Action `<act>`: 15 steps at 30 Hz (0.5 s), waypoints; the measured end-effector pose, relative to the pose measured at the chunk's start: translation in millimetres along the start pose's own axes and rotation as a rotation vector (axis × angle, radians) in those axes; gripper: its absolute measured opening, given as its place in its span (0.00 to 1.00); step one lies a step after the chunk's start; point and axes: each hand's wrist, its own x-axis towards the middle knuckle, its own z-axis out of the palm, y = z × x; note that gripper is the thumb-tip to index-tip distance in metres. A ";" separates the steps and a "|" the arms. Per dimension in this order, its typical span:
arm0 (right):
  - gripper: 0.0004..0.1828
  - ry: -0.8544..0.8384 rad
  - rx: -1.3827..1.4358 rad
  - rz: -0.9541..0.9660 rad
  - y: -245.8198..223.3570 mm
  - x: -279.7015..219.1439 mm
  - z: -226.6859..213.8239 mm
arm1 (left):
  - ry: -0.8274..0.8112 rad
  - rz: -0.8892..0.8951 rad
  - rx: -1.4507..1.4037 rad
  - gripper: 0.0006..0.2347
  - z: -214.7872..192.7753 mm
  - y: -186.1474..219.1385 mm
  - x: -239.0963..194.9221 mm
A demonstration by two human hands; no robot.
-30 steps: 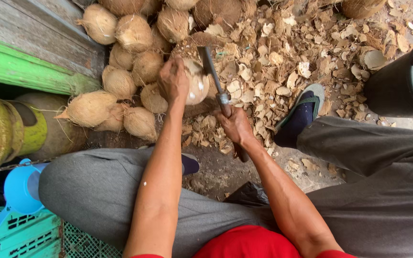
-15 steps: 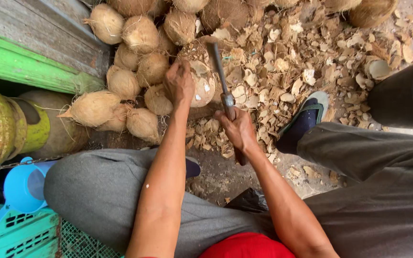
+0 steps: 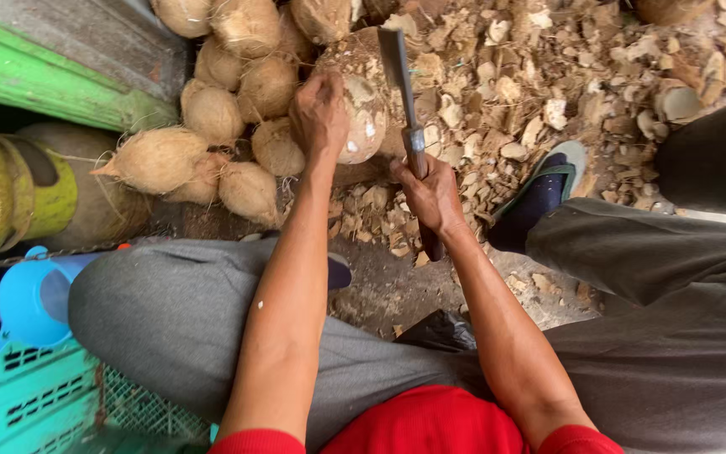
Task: The person sits on the ground and uses a machete to peel the husk off a coconut. They repeatedly strike and scrape the coconut's outer layer, rotating it to remove the husk in sections.
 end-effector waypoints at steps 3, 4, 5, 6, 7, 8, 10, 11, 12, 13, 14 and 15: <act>0.16 0.078 0.188 -0.227 -11.5 26.6 -10.9 | 0.044 0.067 0.012 0.24 4.3 21.5 29.3; 0.18 0.104 0.235 -0.254 -11.4 26.8 -7.8 | 0.060 0.105 0.023 0.24 3.6 20.3 31.6; 0.19 0.126 0.282 -0.261 -7.2 17.0 -2.5 | 0.066 0.127 0.044 0.25 2.5 12.5 24.4; 0.17 0.055 0.221 -0.167 -3.4 7.3 1.8 | 0.071 0.150 0.064 0.25 1.6 4.9 16.4; 0.16 -0.006 0.160 -0.101 -4.6 8.8 2.5 | 0.060 0.104 0.042 0.25 2.8 6.7 17.9; 0.14 -0.066 0.098 -0.035 -6.8 10.6 1.7 | 0.048 0.059 0.021 0.25 4.1 9.4 19.1; 0.20 0.000 0.011 -0.100 -13.4 19.3 4.3 | 0.097 0.069 -0.015 0.24 2.4 14.9 27.2; 0.23 0.031 -0.036 -0.110 -11.3 14.7 4.6 | 0.136 0.105 -0.028 0.24 4.2 11.5 22.9; 0.21 0.047 0.061 -0.191 -9.2 10.6 5.3 | 0.175 0.143 -0.040 0.24 6.1 8.1 19.5; 0.19 0.062 0.158 -0.278 -8.8 9.3 5.0 | 0.125 0.087 -0.031 0.24 7.2 7.1 18.8; 0.18 0.075 0.256 -0.364 -8.8 7.6 5.3 | 0.074 0.033 -0.021 0.24 7.7 6.4 18.5; 0.15 0.018 0.318 -0.270 -10.2 8.7 5.8 | 0.027 -0.017 -0.014 0.24 7.7 7.2 20.8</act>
